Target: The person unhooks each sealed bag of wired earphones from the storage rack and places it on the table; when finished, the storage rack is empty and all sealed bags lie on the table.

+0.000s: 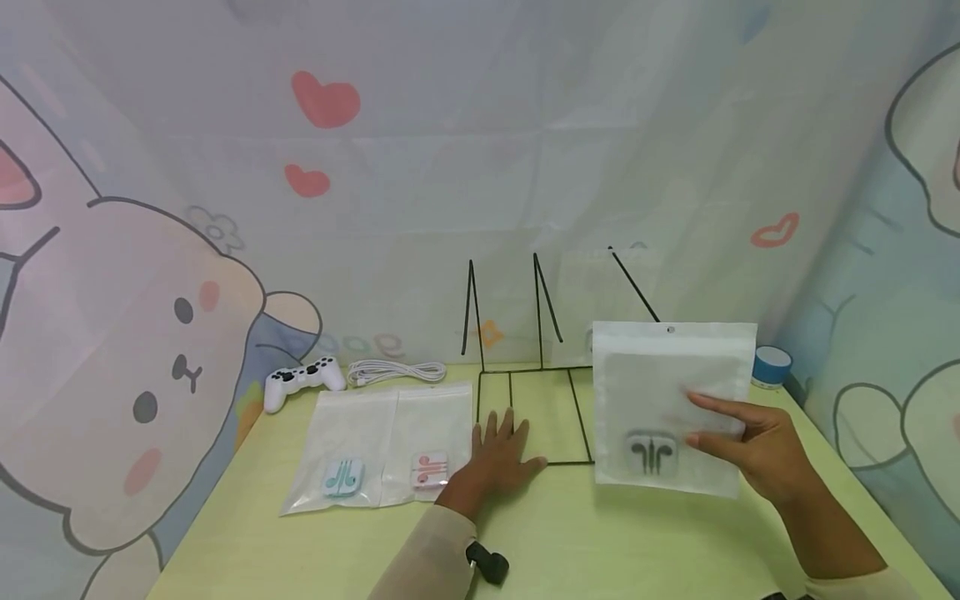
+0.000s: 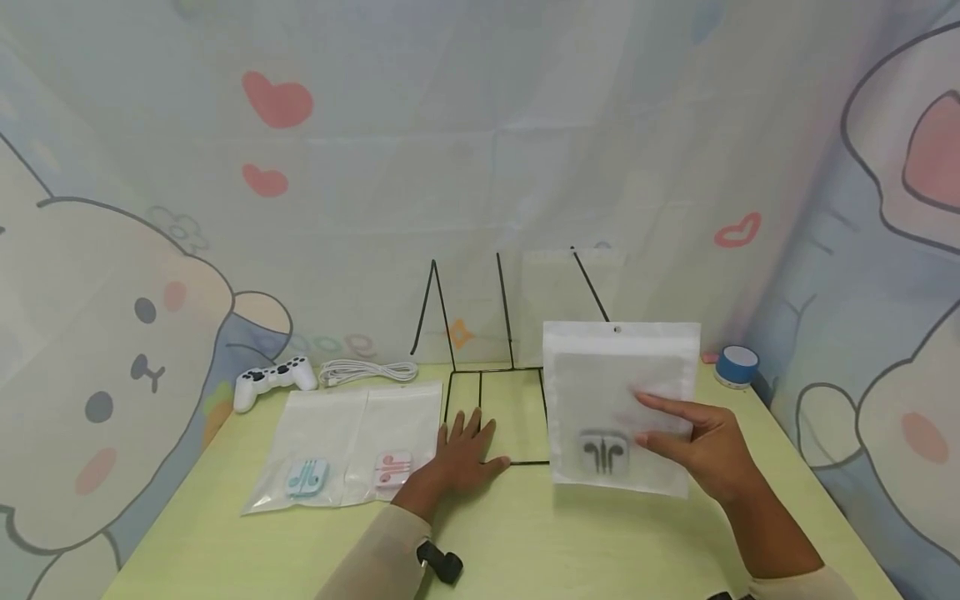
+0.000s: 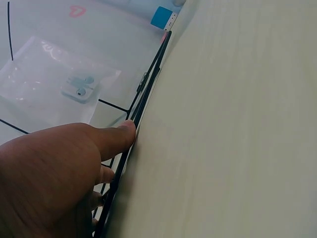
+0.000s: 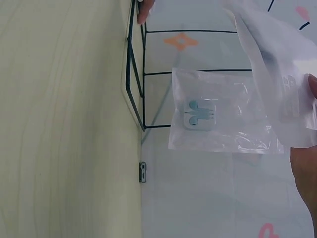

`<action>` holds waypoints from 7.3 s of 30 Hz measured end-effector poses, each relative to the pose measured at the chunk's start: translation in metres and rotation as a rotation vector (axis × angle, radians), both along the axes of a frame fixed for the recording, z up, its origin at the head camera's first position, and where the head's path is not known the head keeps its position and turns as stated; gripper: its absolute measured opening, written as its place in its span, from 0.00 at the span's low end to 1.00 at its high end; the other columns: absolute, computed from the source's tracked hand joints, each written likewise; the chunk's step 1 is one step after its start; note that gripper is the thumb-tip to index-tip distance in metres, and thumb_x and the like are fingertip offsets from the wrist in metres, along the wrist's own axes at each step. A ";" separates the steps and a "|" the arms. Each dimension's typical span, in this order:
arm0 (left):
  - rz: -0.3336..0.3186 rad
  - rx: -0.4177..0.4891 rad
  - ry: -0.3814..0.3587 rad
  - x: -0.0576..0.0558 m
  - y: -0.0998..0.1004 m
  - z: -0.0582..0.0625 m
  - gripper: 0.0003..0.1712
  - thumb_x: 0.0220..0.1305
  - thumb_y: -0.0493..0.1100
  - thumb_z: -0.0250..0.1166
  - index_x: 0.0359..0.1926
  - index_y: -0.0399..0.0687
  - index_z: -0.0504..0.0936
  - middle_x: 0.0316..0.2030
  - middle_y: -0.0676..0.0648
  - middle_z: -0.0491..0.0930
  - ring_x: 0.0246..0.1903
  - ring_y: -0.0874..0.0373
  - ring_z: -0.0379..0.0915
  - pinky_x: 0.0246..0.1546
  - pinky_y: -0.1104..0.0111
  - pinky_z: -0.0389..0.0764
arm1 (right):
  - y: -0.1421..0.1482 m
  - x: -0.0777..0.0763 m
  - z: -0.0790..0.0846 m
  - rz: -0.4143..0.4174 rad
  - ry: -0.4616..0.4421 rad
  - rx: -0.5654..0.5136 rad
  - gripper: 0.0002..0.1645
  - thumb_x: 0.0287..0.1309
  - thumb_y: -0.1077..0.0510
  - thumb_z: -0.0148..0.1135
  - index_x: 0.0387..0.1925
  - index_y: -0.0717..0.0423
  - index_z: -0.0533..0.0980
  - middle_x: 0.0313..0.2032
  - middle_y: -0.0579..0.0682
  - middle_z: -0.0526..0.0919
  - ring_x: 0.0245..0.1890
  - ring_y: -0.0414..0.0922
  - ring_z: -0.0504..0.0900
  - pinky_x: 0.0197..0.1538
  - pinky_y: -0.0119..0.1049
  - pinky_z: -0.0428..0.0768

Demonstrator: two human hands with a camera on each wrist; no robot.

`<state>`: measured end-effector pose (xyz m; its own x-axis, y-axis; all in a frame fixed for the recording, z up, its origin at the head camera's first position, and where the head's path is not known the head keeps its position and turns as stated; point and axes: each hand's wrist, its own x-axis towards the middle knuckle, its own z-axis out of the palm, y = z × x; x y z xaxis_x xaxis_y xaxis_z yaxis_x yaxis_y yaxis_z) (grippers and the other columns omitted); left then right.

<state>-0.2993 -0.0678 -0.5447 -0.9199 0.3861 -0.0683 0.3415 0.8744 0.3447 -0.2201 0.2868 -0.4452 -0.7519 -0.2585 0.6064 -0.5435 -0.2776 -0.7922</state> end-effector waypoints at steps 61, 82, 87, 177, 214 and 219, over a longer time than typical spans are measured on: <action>0.004 -0.011 -0.013 0.001 0.001 0.000 0.45 0.69 0.71 0.47 0.78 0.53 0.55 0.79 0.41 0.43 0.79 0.37 0.33 0.74 0.39 0.39 | 0.096 -0.068 -0.061 0.022 -0.633 0.234 0.40 0.59 0.76 0.58 0.70 0.50 0.68 0.50 0.43 0.85 0.44 0.49 0.89 0.43 0.48 0.86; 0.005 -0.016 -0.008 0.004 0.002 0.006 0.45 0.69 0.70 0.48 0.77 0.51 0.55 0.79 0.40 0.44 0.78 0.37 0.34 0.74 0.39 0.40 | 0.095 -0.088 -0.076 -0.162 -0.713 0.450 0.45 0.51 0.64 0.72 0.70 0.49 0.67 0.61 0.34 0.67 0.44 0.43 0.86 0.44 0.43 0.87; 0.005 0.008 -0.014 0.005 0.002 0.007 0.45 0.69 0.69 0.49 0.77 0.51 0.56 0.79 0.39 0.44 0.78 0.36 0.34 0.74 0.38 0.40 | 0.095 -0.092 -0.077 -0.201 -0.728 0.488 0.45 0.49 0.61 0.75 0.69 0.46 0.69 0.72 0.52 0.56 0.45 0.43 0.84 0.45 0.42 0.86; 0.005 0.018 0.001 0.006 0.001 0.006 0.44 0.70 0.69 0.48 0.77 0.50 0.56 0.79 0.39 0.44 0.78 0.36 0.33 0.74 0.37 0.38 | -0.012 -0.149 -0.011 -0.320 -0.422 0.509 0.50 0.55 0.56 0.73 0.75 0.47 0.59 0.80 0.41 0.42 0.80 0.52 0.38 0.73 0.66 0.51; 0.009 -0.002 0.000 0.004 0.001 0.000 0.46 0.69 0.72 0.46 0.78 0.53 0.55 0.79 0.41 0.43 0.79 0.37 0.33 0.74 0.38 0.38 | -0.033 -0.148 0.011 -0.410 -0.408 0.593 0.37 0.56 0.51 0.72 0.67 0.46 0.72 0.54 0.55 0.75 0.52 0.52 0.73 0.55 0.51 0.75; 0.007 -0.001 0.002 0.003 0.001 -0.001 0.45 0.69 0.72 0.46 0.78 0.53 0.55 0.79 0.41 0.42 0.79 0.37 0.32 0.74 0.38 0.38 | -0.030 -0.145 0.011 -0.450 -0.344 0.548 0.35 0.54 0.54 0.74 0.65 0.48 0.75 0.11 0.40 0.54 0.13 0.43 0.54 0.21 0.41 0.64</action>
